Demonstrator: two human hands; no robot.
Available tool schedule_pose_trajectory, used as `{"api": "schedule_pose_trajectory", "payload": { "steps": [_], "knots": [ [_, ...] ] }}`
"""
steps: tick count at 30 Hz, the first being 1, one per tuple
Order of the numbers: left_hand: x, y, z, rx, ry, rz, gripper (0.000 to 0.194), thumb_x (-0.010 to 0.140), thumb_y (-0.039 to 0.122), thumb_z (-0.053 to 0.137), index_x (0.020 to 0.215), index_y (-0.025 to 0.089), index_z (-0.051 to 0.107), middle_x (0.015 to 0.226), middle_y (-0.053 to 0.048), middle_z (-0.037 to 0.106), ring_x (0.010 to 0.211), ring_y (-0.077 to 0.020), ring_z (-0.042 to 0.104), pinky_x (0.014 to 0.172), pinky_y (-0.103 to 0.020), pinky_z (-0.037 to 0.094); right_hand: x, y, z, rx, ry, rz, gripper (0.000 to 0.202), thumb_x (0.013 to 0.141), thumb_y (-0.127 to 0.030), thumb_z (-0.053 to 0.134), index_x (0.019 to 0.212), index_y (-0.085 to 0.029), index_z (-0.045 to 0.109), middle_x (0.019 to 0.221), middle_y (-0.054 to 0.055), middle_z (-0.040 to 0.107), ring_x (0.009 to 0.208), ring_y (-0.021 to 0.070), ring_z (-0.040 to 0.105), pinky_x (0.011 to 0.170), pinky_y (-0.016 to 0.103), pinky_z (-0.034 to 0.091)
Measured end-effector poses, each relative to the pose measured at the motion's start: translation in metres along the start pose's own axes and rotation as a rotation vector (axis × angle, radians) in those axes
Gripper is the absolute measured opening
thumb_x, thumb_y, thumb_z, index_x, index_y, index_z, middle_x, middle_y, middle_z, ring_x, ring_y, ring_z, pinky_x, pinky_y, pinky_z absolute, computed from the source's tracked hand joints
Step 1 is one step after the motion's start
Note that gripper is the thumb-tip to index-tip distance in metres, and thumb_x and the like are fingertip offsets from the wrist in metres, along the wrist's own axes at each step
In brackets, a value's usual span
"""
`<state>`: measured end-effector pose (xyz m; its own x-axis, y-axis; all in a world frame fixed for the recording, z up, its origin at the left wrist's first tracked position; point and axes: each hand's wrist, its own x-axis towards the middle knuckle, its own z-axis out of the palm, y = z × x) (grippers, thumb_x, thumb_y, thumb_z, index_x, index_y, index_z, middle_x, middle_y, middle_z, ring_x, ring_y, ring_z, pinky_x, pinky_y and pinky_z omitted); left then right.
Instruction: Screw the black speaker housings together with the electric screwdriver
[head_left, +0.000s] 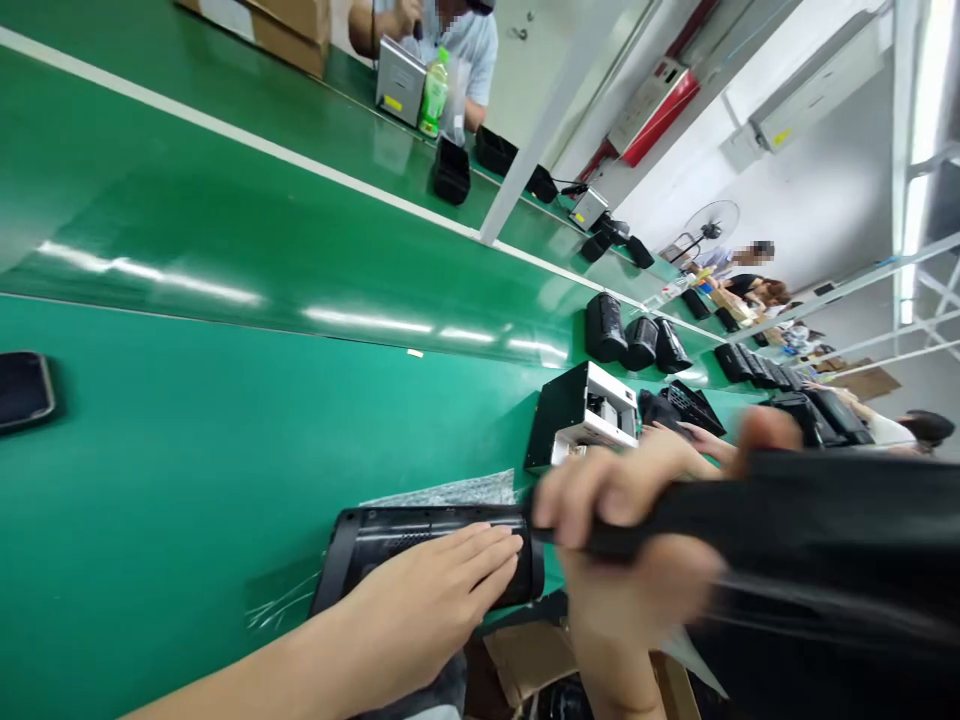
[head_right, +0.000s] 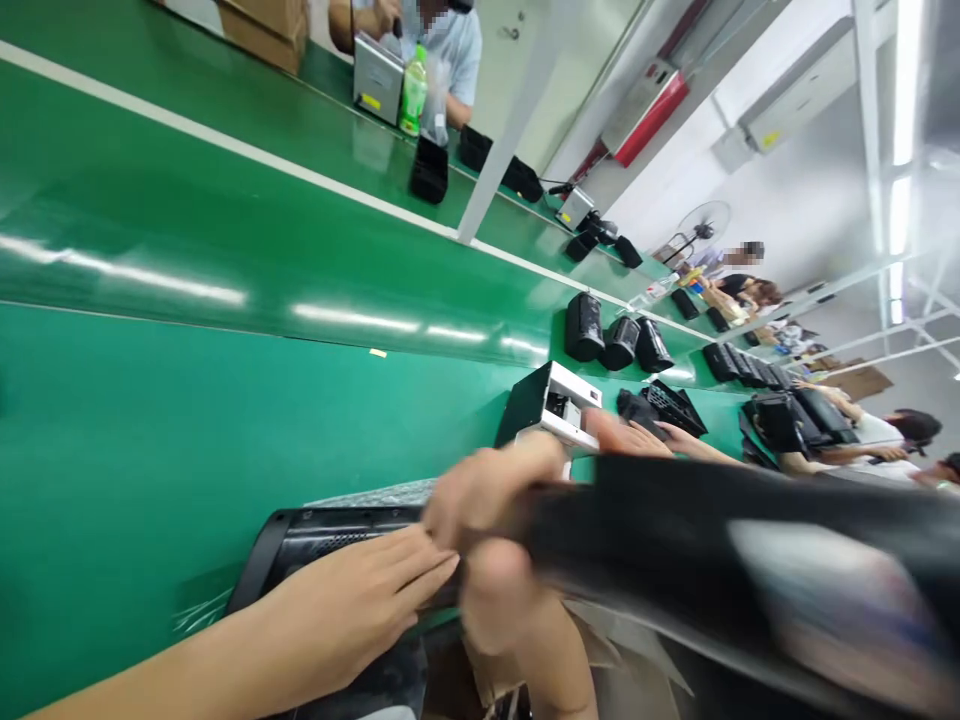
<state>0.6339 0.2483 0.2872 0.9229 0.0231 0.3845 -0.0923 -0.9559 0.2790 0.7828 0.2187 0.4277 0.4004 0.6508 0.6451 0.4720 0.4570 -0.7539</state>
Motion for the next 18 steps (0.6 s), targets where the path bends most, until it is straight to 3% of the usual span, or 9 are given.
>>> {"api": "schedule_pose_trajectory", "payload": {
  "steps": [3, 5, 7, 9, 12, 16, 18],
  "knots": [
    [-0.002, -0.001, -0.002, 0.014, 0.043, 0.018, 0.047, 0.112, 0.024, 0.061, 0.157, 0.013, 0.065, 0.168, -0.005, 0.065, 0.149, -0.0217, 0.066, 0.132, -0.033, 0.043, 0.019, -0.007, -0.060, -0.045, 0.274, -0.068, 0.052, 0.103, -0.062, 0.073, 0.073, -0.026, 0.050, 0.050, -0.010, 0.042, 0.038, 0.0136, 0.046, 0.043, 0.028, 0.048],
    [-0.003, -0.001, 0.001, 0.029, 0.101, 0.021, 0.044, 0.112, 0.026, 0.059, 0.155, 0.014, 0.066, 0.166, -0.005, 0.067, 0.146, -0.0221, 0.070, 0.128, -0.033, 0.050, 0.028, 0.004, -0.095, -0.151, 0.387, -0.056, 0.049, 0.096, -0.055, 0.076, 0.066, -0.024, 0.051, 0.049, -0.010, 0.041, 0.036, 0.0114, 0.041, 0.040, 0.025, 0.044],
    [-0.004, -0.003, 0.005, 0.069, 0.159, 0.038, 0.043, 0.114, 0.030, 0.054, 0.151, 0.015, 0.069, 0.162, -0.004, 0.070, 0.140, -0.0211, 0.074, 0.123, -0.032, 0.056, 0.032, 0.024, -0.116, -0.199, 0.449, -0.039, 0.046, 0.094, -0.048, 0.078, 0.065, -0.023, 0.052, 0.053, -0.010, 0.043, 0.037, 0.0104, 0.041, 0.039, 0.025, 0.043],
    [-0.004, -0.004, 0.009, 0.105, 0.188, 0.057, 0.045, 0.113, 0.032, 0.051, 0.150, 0.016, 0.071, 0.160, -0.003, 0.071, 0.138, -0.0206, 0.075, 0.121, -0.029, 0.059, 0.032, 0.046, -0.123, -0.208, 0.490, -0.045, 0.043, 0.095, -0.043, 0.078, 0.068, -0.023, 0.052, 0.057, -0.010, 0.045, 0.038, 0.0105, 0.044, 0.040, 0.026, 0.045],
    [-0.007, -0.005, 0.011, 0.091, 0.119, 0.046, 0.051, 0.110, 0.029, 0.054, 0.157, 0.016, 0.065, 0.167, -0.003, 0.065, 0.145, -0.0222, 0.071, 0.125, -0.031, 0.057, 0.028, 0.068, -0.119, -0.218, 0.500, -0.055, 0.037, 0.094, -0.041, 0.082, 0.078, -0.023, 0.055, 0.059, -0.011, 0.049, 0.041, 0.0110, 0.048, 0.044, 0.027, 0.049],
    [-0.011, -0.004, 0.011, 0.029, 0.028, 0.017, 0.053, 0.111, 0.028, 0.059, 0.163, 0.016, 0.061, 0.173, -0.004, 0.059, 0.153, -0.0231, 0.064, 0.133, -0.034, 0.048, 0.023, 0.074, -0.112, -0.193, 0.434, 0.001, 0.034, 0.093, -0.038, 0.085, 0.104, -0.026, 0.056, 0.062, -0.014, 0.054, 0.039, 0.0116, 0.048, 0.043, 0.026, 0.048],
    [-0.010, -0.002, 0.011, 0.016, 0.025, 0.023, 0.053, 0.112, 0.028, 0.059, 0.163, 0.014, 0.060, 0.174, -0.005, 0.058, 0.155, -0.0234, 0.062, 0.135, -0.035, 0.043, 0.021, 0.068, -0.110, -0.172, 0.398, 0.042, 0.035, 0.091, -0.037, 0.086, 0.106, -0.026, 0.057, 0.061, -0.015, 0.052, 0.037, 0.0116, 0.046, 0.040, 0.025, 0.046]
  ]
}}
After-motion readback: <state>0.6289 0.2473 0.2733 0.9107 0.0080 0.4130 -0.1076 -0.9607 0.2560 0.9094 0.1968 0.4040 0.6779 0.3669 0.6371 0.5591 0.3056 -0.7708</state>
